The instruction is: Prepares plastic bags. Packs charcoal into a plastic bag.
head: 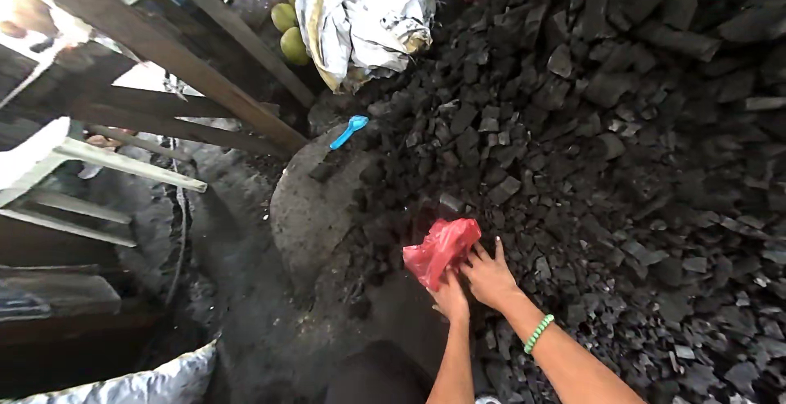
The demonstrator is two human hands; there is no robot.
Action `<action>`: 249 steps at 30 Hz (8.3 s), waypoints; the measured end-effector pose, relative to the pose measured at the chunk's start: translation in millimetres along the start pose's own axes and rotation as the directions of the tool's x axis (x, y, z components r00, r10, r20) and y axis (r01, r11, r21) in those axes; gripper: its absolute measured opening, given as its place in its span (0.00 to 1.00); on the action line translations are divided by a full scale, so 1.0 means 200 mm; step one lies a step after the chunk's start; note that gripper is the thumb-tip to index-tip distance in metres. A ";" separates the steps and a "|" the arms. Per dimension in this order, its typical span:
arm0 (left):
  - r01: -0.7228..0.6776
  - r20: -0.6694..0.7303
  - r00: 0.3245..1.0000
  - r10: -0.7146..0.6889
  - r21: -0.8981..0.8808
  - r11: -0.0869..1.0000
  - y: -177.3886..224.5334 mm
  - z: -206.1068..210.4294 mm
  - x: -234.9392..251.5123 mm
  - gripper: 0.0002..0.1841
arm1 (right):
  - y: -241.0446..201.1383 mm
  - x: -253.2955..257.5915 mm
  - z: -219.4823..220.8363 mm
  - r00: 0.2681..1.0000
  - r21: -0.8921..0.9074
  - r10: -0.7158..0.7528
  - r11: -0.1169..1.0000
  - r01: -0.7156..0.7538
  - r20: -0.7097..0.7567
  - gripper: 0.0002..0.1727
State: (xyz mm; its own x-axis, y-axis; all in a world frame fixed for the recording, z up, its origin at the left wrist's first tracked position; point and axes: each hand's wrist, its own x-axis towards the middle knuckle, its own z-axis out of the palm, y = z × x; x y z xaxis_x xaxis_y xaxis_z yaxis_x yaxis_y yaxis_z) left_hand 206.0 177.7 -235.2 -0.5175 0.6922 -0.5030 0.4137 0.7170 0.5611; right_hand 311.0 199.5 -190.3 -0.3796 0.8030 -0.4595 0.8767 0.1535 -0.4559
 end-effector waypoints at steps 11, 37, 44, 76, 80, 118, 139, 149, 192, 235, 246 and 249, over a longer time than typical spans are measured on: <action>-0.172 0.218 0.968 0.120 0.234 0.957 -0.06 0.09 -0.49 0.33 | 0.15 -0.45 0.04 0.989 0.105 0.122 0.988 -0.114 -0.078 0.29; -0.040 0.007 0.999 0.039 0.188 0.981 0.01 0.04 -0.01 0.39 | 0.94 -1.42 0.68 -0.330 0.995 0.939 -0.093 0.029 0.097 0.41; -0.223 0.082 0.974 0.211 0.188 0.957 -0.09 0.08 -0.24 0.42 | 0.99 -1.37 0.53 -0.366 0.938 0.888 -0.172 0.302 0.281 0.56; -0.087 -0.266 0.960 0.088 0.014 0.996 -0.27 0.08 -0.46 0.35 | 1.12 -1.68 -0.28 -0.503 0.914 0.765 0.370 -0.168 -0.402 0.56; 0.070 -0.153 0.987 -0.050 0.126 0.990 -0.37 0.11 -0.54 0.37 | 0.82 -1.47 0.15 -0.435 0.971 0.869 0.230 -0.071 -0.238 0.39; -0.393 0.481 0.785 0.392 -0.102 0.914 -0.04 0.26 -1.18 0.30 | 0.38 -1.10 0.56 0.364 0.925 0.899 0.103 0.365 -0.243 0.32; -0.798 0.603 0.565 0.563 0.228 0.557 0.47 -0.04 -0.88 0.14 | 0.34 -1.21 0.26 0.656 0.293 0.754 -0.617 0.730 -0.046 0.44; -0.661 0.930 0.097 0.355 -0.207 0.721 0.68 -0.22 -0.92 0.56 | 0.21 -1.20 -0.28 0.566 0.870 0.809 -0.157 0.468 -0.159 0.30; 0.589 0.463 0.778 -0.425 -0.302 0.749 0.05 0.25 -0.94 0.46 | 0.27 -1.02 0.50 0.149 0.984 0.986 -0.043 -0.175 0.070 0.41; 0.452 0.692 0.721 -0.038 -0.428 0.783 0.43 0.23 -1.02 0.31 | 0.46 -0.93 -0.06 0.567 0.986 0.812 0.166 -0.002 -0.136 0.28; 0.296 0.795 0.606 0.040 -0.272 0.915 0.82 -0.04 -0.89 0.31 | 0.50 -1.00 -0.38 0.704 0.952 0.696 -0.290 0.094 0.142 0.37; -0.184 0.775 0.604 0.188 -0.094 0.978 0.78 -0.06 -0.88 0.31 | 0.49 -1.05 -0.40 0.710 1.000 0.704 -0.025 0.016 0.006 0.41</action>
State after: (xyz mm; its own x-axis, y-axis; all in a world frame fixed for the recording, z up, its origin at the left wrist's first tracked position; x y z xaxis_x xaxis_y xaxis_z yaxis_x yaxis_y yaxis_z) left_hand 351.9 166.4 -51.0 0.3454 0.6162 -0.7078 0.4299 0.5665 0.7030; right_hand 500.4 91.7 -78.5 0.3457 0.6751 -0.6517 -0.3234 -0.5663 -0.7581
